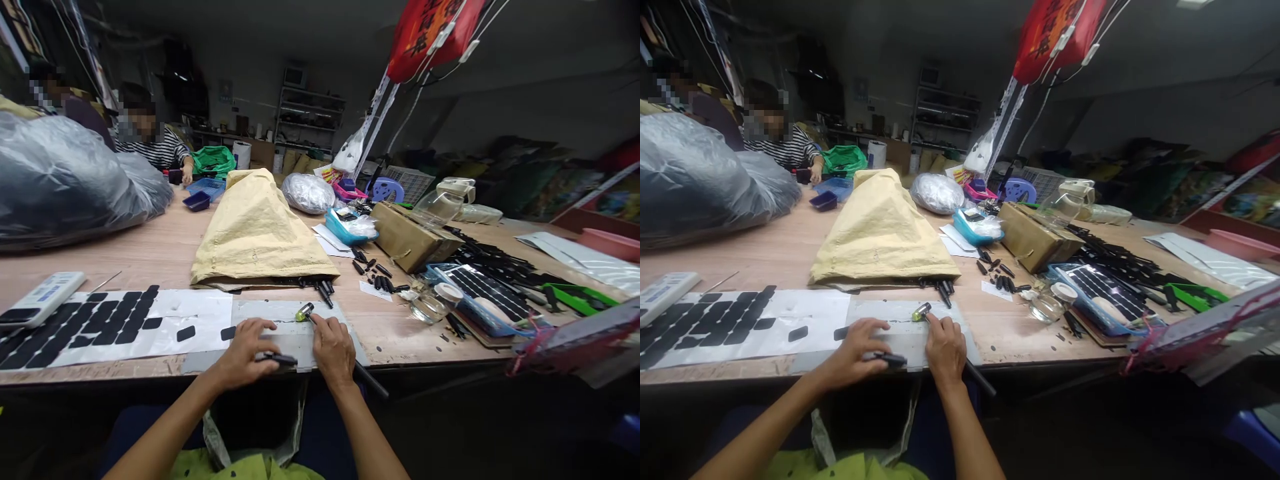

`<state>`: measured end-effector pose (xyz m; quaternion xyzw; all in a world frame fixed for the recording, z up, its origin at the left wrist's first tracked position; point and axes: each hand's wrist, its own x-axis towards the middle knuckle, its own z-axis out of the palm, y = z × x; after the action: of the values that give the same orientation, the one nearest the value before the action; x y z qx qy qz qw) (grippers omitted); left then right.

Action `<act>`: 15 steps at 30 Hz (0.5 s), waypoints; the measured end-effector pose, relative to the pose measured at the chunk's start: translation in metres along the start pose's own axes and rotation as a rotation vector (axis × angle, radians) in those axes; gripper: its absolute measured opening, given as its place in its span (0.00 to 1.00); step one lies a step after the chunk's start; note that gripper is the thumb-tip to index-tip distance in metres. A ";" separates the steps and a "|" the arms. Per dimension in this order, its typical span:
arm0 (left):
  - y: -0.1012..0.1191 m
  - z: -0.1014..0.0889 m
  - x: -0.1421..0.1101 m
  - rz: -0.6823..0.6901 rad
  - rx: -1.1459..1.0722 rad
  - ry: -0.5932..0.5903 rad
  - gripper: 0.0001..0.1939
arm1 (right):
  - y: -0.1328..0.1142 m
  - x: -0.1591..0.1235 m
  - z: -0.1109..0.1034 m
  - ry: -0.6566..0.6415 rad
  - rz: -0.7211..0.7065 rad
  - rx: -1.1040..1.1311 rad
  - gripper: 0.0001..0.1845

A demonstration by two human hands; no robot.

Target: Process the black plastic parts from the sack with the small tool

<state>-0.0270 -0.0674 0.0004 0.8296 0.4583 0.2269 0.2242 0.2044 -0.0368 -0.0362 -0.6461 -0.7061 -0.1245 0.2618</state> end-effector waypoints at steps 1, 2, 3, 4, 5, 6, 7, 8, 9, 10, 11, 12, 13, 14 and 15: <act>0.003 0.000 -0.010 0.029 0.000 -0.049 0.08 | -0.001 0.000 0.000 0.006 0.001 -0.003 0.17; 0.006 0.000 -0.020 0.045 0.012 -0.090 0.09 | -0.001 0.000 -0.001 0.013 0.002 -0.008 0.17; 0.007 0.000 -0.030 0.050 0.034 -0.115 0.09 | -0.001 0.000 -0.001 0.020 0.003 -0.014 0.16; 0.008 0.002 -0.039 0.048 0.059 -0.130 0.10 | -0.001 0.000 0.000 0.027 0.005 -0.022 0.16; 0.009 0.003 -0.045 0.042 0.083 -0.132 0.11 | -0.002 0.000 0.000 0.030 0.006 -0.029 0.16; 0.009 0.004 -0.050 0.037 0.099 -0.127 0.12 | -0.002 0.000 0.000 0.032 0.005 -0.036 0.16; 0.009 0.005 -0.051 0.032 0.103 -0.116 0.13 | -0.002 -0.001 0.001 0.031 0.004 -0.042 0.16; 0.010 0.006 -0.049 0.026 0.096 -0.102 0.13 | -0.002 -0.001 0.001 0.029 0.003 -0.046 0.17; 0.012 0.005 -0.044 0.021 0.079 -0.084 0.11 | -0.003 -0.001 0.001 0.026 0.002 -0.049 0.17; 0.014 0.004 -0.035 0.012 0.058 -0.060 0.10 | -0.003 -0.001 0.001 0.021 0.001 -0.051 0.17; 0.017 0.002 -0.023 -0.003 0.036 -0.027 0.08 | -0.003 -0.001 0.001 0.015 0.000 -0.052 0.17; 0.020 0.000 -0.008 -0.023 0.017 0.008 0.08 | -0.004 -0.001 0.000 0.009 -0.001 -0.051 0.17; 0.025 -0.003 0.010 -0.057 0.002 0.053 0.09 | -0.004 -0.001 0.000 0.004 -0.003 -0.049 0.17; 0.030 -0.005 0.029 -0.095 -0.008 0.102 0.10 | -0.004 0.000 0.000 0.000 -0.003 -0.044 0.17; 0.035 -0.007 0.051 -0.141 -0.013 0.132 0.12 | -0.004 0.000 -0.001 -0.004 -0.003 -0.038 0.17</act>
<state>0.0162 -0.0395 0.0350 0.7770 0.5280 0.2677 0.2141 0.2003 -0.0382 -0.0351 -0.6502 -0.7050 -0.1372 0.2479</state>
